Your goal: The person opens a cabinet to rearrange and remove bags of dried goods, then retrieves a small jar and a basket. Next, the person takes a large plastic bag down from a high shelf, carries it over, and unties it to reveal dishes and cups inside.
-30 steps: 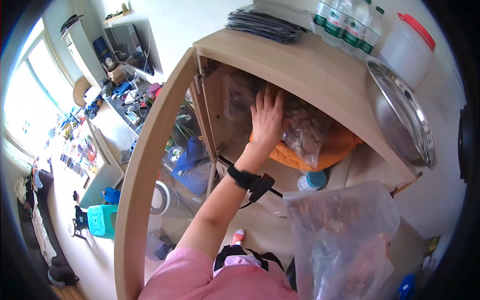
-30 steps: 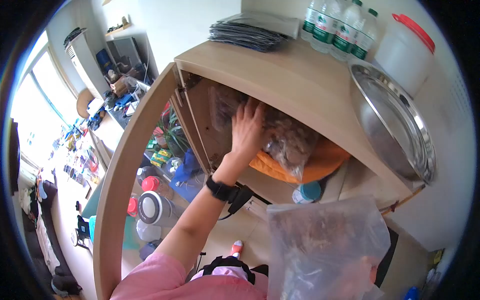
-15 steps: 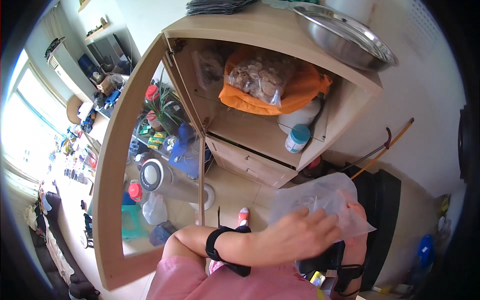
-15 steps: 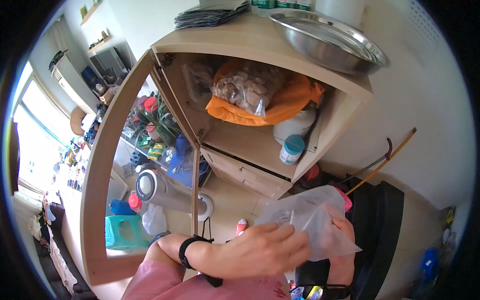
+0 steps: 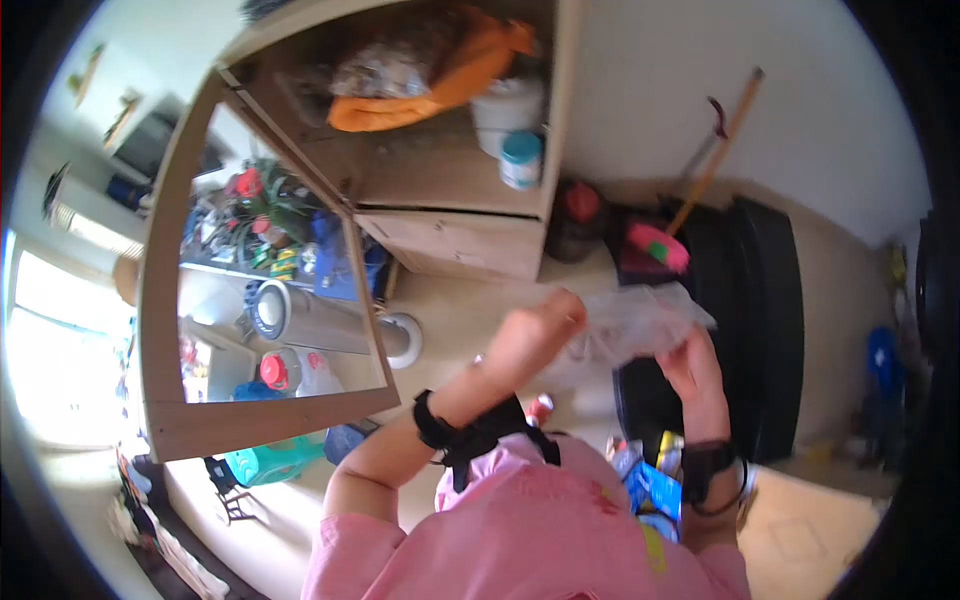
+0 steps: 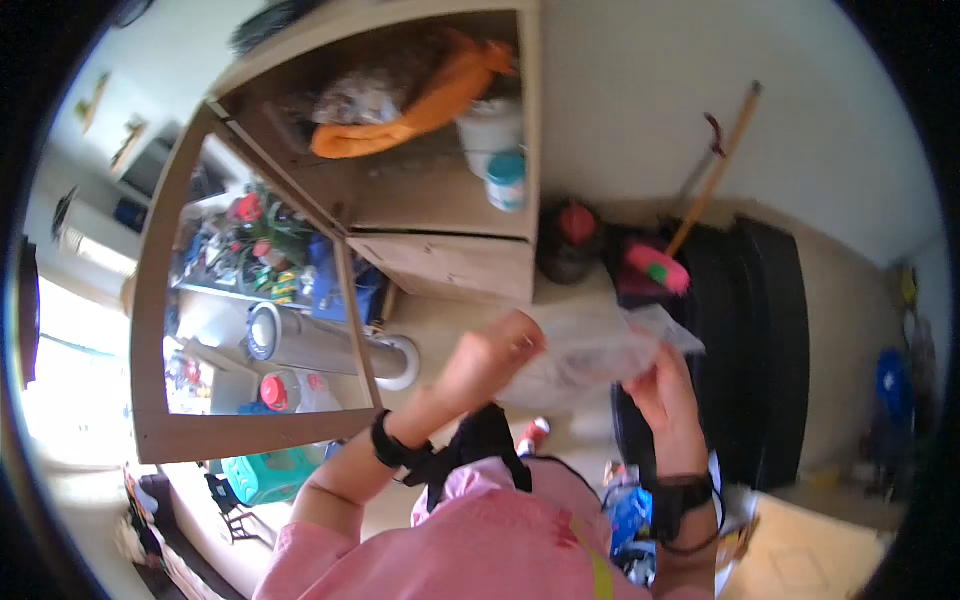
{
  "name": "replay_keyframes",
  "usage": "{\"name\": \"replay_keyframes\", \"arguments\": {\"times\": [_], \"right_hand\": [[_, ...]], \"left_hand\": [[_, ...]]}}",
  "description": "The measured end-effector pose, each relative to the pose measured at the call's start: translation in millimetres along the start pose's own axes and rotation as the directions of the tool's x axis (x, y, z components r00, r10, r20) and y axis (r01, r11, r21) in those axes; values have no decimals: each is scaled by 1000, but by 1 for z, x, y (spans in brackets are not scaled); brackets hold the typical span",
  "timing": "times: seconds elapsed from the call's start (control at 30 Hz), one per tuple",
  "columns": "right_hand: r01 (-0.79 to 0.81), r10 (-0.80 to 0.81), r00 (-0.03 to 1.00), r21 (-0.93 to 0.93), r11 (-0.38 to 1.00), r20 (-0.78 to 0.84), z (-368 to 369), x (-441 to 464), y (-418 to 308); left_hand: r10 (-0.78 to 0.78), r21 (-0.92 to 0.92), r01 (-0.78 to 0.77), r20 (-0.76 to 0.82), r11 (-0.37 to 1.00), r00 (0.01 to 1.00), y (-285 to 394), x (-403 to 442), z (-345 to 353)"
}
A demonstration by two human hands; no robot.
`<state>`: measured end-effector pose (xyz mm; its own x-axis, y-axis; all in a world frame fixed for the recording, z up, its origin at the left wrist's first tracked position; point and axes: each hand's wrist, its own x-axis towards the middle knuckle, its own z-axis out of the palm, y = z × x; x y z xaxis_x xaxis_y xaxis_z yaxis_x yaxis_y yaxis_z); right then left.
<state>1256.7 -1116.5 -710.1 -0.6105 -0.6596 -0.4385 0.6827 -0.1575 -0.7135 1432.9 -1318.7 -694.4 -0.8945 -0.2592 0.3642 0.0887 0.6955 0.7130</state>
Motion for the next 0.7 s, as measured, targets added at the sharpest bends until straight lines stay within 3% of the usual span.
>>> {"name": "replay_keyframes", "arguments": {"times": [0.03,0.07,0.13,0.17,0.23,0.27,0.3,0.33,0.37,0.4,0.43,0.47,0.5,0.57,0.6,0.63,0.7], "right_hand": [[10,-10,999,6,1000,-52,4,-10,2],[6,-6,999,-6,1000,-54,7,-16,1],[14,-15,998,-10,1000,-65,5,-22,-5],[7,-8,999,-39,999,-34,4,-25,-8],[7,-7,1000,-62,998,-6,2,-30,-13],[62,-71,997,-228,972,-34,-2,-32,-17],[107,-137,989,-392,914,-50,-8,-34,-22],[164,-272,958,-604,780,-91,-20,-31,-18],[165,-275,957,-603,780,-94,-40,-22,-10],[272,-479,875,-747,606,-69,-66,-9,0],[334,-652,758,-858,390,-1,-90,2,7],[192,-486,866,-817,544,-120,-110,8,8],[200,-484,868,-813,546,-112,-103,10,9],[169,-285,949,-549,819,-132,-78,8,9],[230,-251,968,-481,846,21,-72,14,6],[231,-247,968,-476,849,29,-66,20,6],[374,-272,914,-366,852,302,-52,32,9]], "left_hand": [[-139,-211,141,23,967,990,3,-1,3],[-123,-237,132,51,963,991,6,-1,4],[-331,-419,436,302,797,894,8,1,-2],[-319,-420,433,317,797,893,6,2,0],[-250,-556,294,156,777,956,5,5,-2],[-177,-415,205,105,887,979,6,5,-10],[-169,-416,199,108,887,980,4,5,-15],[-195,-617,214,99,757,976,3,3,-18],[-224,-782,214,99,585,970,2,-1,-24],[-260,-813,297,186,501,947,2,-5,-36],[-260,-811,298,186,504,947,0,-10,-46],[-260,-885,276,185,375,948,-1,-16,-55],[-260,-939,246,182,241,948,-2,-20,-65],[-409,-937,216,90,273,908,-1,-25,-85],[-448,-918,204,33,339,894,-5,-30,-96],[-462,-907,210,19,365,886,-19,-41,-105],[-399,-970,107,12,218,917,-44,-63,-118]]}}
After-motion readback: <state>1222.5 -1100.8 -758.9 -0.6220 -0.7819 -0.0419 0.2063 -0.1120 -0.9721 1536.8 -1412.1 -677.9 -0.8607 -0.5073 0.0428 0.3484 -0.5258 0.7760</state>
